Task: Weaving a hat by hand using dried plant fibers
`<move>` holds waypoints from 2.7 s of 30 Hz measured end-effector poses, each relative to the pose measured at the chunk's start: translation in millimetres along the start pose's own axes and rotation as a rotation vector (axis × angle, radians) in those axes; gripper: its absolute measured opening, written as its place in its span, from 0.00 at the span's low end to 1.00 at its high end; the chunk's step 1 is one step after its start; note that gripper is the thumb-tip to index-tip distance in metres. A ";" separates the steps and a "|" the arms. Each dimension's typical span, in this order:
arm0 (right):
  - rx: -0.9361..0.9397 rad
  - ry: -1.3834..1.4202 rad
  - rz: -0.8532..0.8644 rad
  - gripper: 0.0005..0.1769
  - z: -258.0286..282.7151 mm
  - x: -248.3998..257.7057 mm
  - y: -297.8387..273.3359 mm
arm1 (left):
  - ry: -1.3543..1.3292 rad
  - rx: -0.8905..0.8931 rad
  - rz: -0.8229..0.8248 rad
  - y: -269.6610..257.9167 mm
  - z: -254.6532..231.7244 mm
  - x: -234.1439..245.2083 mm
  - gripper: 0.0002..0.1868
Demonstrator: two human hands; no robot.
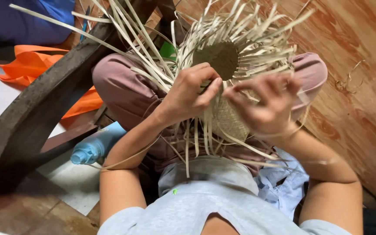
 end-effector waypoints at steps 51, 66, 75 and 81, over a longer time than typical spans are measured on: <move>-0.096 -0.426 -0.115 0.07 -25.9 22.4 10.5 | -0.006 -0.048 0.037 7.9 -7.0 -10.3 0.01; -0.108 -0.207 0.009 0.03 17.0 23.6 -10.2 | -0.154 0.055 0.060 4.2 -5.1 -8.2 0.07; -0.018 -0.287 0.029 0.01 24.5 -0.9 -30.7 | 0.030 0.036 0.018 2.3 7.3 -19.6 0.05; 0.011 -0.265 0.063 0.01 30.5 -1.0 -25.4 | 0.065 0.090 0.092 1.0 -2.2 -11.8 0.06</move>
Point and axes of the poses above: each hand's wrist, its own y-axis towards the middle knuckle, its own x-axis out of the back of the hand, z = x × y, the point moved 2 cm from there along y, towards the middle knuckle
